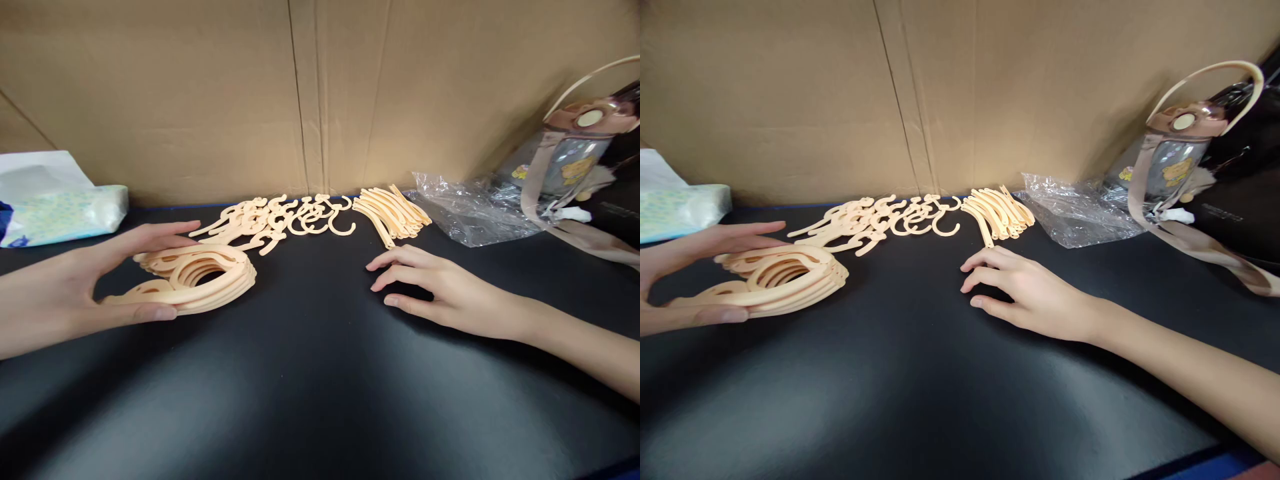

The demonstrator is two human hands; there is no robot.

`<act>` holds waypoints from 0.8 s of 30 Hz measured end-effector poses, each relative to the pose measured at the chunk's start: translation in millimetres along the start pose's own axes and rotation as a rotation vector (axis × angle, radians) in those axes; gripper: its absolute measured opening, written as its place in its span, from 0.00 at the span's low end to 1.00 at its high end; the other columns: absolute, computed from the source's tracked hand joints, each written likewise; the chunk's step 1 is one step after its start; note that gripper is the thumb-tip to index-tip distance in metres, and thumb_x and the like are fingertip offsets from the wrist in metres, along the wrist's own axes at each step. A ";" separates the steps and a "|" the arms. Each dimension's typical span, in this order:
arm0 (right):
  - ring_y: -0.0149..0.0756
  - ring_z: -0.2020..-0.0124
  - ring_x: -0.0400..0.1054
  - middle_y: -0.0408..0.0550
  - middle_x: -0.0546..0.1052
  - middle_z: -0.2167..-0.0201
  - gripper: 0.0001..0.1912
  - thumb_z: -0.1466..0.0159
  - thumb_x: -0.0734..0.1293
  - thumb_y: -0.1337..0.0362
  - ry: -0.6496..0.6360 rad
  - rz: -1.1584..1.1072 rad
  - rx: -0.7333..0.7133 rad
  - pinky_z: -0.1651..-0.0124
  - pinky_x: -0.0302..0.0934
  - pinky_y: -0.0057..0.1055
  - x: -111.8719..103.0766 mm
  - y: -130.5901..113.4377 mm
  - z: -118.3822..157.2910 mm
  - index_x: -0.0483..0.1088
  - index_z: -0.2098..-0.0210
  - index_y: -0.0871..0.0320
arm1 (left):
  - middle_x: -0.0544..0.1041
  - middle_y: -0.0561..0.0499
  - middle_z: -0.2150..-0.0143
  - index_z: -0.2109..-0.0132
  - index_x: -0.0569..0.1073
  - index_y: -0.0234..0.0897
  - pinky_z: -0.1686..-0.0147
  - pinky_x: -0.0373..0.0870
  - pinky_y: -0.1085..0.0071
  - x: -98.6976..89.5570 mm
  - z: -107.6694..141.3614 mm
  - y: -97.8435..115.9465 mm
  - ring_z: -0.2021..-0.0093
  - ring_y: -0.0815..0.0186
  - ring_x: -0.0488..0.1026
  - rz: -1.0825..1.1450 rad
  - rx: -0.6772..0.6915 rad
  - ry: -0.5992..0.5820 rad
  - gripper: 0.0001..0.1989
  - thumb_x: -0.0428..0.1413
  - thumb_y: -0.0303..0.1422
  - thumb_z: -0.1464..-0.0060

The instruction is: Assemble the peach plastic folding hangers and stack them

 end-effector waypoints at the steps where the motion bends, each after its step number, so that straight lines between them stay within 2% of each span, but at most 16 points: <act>1: 0.39 0.43 0.66 0.52 0.70 0.44 0.10 0.31 0.62 0.61 -0.002 0.001 -0.002 0.41 0.61 0.37 -0.1 -0.1 0.0 0.72 0.54 0.55 | 0.73 0.58 0.42 0.36 0.62 0.49 0.44 0.66 0.44 -0.7 0.3 2.9 0.42 0.49 0.71 0.008 0.001 0.011 0.46 0.57 0.65 0.59; 4: 0.38 0.43 0.65 0.51 0.70 0.45 0.10 0.30 0.62 0.61 -0.006 -0.003 -0.003 0.41 0.61 0.36 0.0 -0.1 0.0 0.72 0.54 0.55 | 0.72 0.62 0.42 0.39 0.65 0.48 0.43 0.62 0.38 -1.8 1.5 10.1 0.42 0.49 0.71 0.024 0.019 0.027 0.43 0.57 0.65 0.57; 7: 0.38 0.42 0.65 0.51 0.70 0.44 0.10 0.30 0.62 0.61 -0.013 -0.002 -0.001 0.41 0.60 0.36 0.4 0.4 0.4 0.72 0.54 0.54 | 0.72 0.63 0.43 0.39 0.63 0.49 0.44 0.61 0.38 -1.2 2.4 11.8 0.43 0.49 0.71 0.016 0.029 0.021 0.44 0.55 0.66 0.58; 9: 0.38 0.42 0.65 0.51 0.70 0.44 0.10 0.30 0.62 0.60 -0.013 -0.001 -0.002 0.40 0.60 0.36 0.4 0.6 0.8 0.71 0.54 0.54 | 0.72 0.64 0.44 0.37 0.61 0.51 0.45 0.62 0.40 -0.5 2.7 12.2 0.43 0.50 0.71 -0.003 0.046 0.019 0.44 0.53 0.66 0.57; 12: 0.38 0.42 0.65 0.51 0.70 0.44 0.10 0.30 0.62 0.60 -0.012 -0.003 -0.002 0.40 0.60 0.36 0.2 0.6 1.5 0.71 0.54 0.54 | 0.72 0.64 0.43 0.36 0.59 0.51 0.46 0.63 0.46 0.0 2.8 12.9 0.43 0.53 0.70 -0.040 0.071 0.029 0.39 0.51 0.60 0.51; 15: 0.37 0.42 0.65 0.51 0.70 0.44 0.09 0.30 0.62 0.60 -0.006 0.000 -0.004 0.40 0.60 0.35 -0.1 0.5 1.7 0.72 0.54 0.54 | 0.71 0.66 0.42 0.37 0.60 0.52 0.46 0.64 0.49 -0.6 3.0 13.2 0.44 0.56 0.71 -0.081 0.094 0.060 0.34 0.50 0.56 0.49; 21: 0.36 0.42 0.65 0.51 0.70 0.44 0.09 0.30 0.62 0.61 -0.007 0.002 -0.004 0.40 0.59 0.35 0.2 1.0 0.6 0.71 0.54 0.54 | 0.71 0.62 0.40 0.37 0.61 0.51 0.48 0.66 0.49 2.3 3.4 4.4 0.45 0.54 0.73 -0.099 0.144 0.082 0.45 0.52 0.65 0.59; 24: 0.37 0.43 0.65 0.51 0.70 0.44 0.10 0.30 0.62 0.60 -0.002 -0.006 -0.010 0.40 0.59 0.35 -0.4 -1.1 0.6 0.71 0.53 0.54 | 0.73 0.60 0.42 0.34 0.58 0.51 0.48 0.67 0.46 1.3 3.6 4.8 0.46 0.52 0.74 -0.080 0.123 0.089 0.49 0.51 0.68 0.60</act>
Point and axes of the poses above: each hand's wrist, its own z-axis away from the middle knuckle, its own x-axis out of the palm, y = z × x, the point moved 5 cm from there along -z, towards the middle knuckle
